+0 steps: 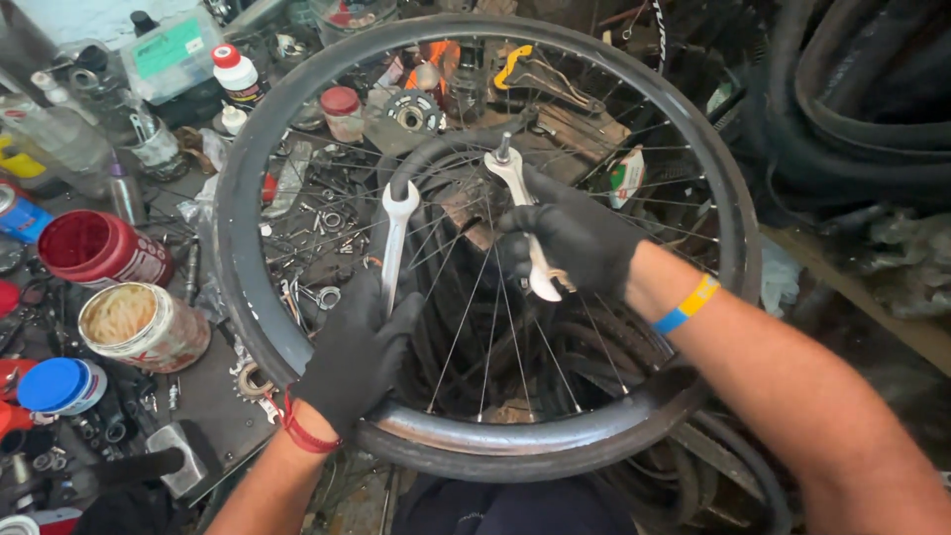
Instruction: Adjusting the nuts on a bicycle wheel hub using two open-end wrenches at a repair station.
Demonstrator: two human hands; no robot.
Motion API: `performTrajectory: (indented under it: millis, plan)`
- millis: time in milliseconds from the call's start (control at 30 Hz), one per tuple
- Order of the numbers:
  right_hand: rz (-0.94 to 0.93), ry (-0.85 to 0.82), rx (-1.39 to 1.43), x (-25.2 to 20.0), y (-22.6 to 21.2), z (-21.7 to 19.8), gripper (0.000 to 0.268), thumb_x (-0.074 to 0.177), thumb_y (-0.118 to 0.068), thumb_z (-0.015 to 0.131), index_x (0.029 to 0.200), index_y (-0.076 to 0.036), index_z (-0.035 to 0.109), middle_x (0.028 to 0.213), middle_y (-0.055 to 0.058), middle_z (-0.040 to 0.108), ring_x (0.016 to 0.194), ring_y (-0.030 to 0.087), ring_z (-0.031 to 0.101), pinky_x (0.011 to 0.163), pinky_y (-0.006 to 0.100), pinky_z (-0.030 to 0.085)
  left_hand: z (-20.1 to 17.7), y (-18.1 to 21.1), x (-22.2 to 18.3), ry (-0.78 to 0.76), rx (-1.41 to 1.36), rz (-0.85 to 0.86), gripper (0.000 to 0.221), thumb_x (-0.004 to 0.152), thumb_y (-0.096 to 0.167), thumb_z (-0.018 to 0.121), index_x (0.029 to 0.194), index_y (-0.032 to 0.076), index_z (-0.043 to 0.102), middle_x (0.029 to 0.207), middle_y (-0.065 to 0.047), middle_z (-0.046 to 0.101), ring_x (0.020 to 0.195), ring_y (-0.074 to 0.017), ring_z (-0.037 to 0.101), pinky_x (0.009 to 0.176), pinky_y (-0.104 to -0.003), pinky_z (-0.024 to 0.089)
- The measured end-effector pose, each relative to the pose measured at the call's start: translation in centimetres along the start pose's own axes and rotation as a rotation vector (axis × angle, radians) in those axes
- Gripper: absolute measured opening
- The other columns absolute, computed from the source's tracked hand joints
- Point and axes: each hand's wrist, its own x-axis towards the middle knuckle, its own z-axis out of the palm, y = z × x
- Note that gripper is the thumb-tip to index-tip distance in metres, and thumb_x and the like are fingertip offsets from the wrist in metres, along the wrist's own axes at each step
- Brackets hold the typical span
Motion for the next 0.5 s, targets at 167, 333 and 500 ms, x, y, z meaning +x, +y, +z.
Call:
performTrajectory:
  millis: [167, 333, 500]
  plan:
    - [-0.082, -0.015, -0.327, 2.5, -3.4, -6.0, 0.058, 0.092, -0.005, 0.068, 0.147, -0.017, 0.06, 0.081, 0.016, 0.066, 0.053, 0.016, 0.061, 0.042, 0.025, 0.05, 0.6, -4.8, 2.0, 0.106, 0.168, 0.543, 0.036, 0.1, 0.035, 0.068, 0.114, 0.004, 0.059, 0.095, -0.03, 0.063, 0.106, -0.0508, 0.063, 0.087, -0.05, 0.053]
    - [-0.225, -0.006, -0.562, 5.3, -4.5, -8.3, 0.039, 0.088, -0.009, 0.076, 0.127, -0.012, 0.075, 0.082, 0.017, 0.075, 0.053, 0.019, 0.068, 0.045, 0.026, 0.055, 0.2, -5.6, 3.9, 0.081, 0.332, 0.771, 0.041, 0.095, 0.029, 0.067, 0.121, -0.003, 0.061, 0.098, -0.036, 0.062, 0.104, -0.0562, 0.062, 0.088, -0.055, 0.054]
    - [-0.337, -0.282, -1.376, 5.7, -5.9, -9.0, 0.066, 0.093, -0.034, 0.069, 0.155, -0.031, 0.049, 0.155, -0.004, 0.059, 0.138, 0.013, 0.056, 0.115, 0.032, 0.037, -2.2, -1.0, 3.1, -0.176, 0.329, 0.283, 0.044, 0.09, 0.026, 0.054, 0.132, 0.017, 0.054, 0.089, -0.016, 0.071, 0.074, -0.0391, 0.068, 0.066, -0.053, 0.047]
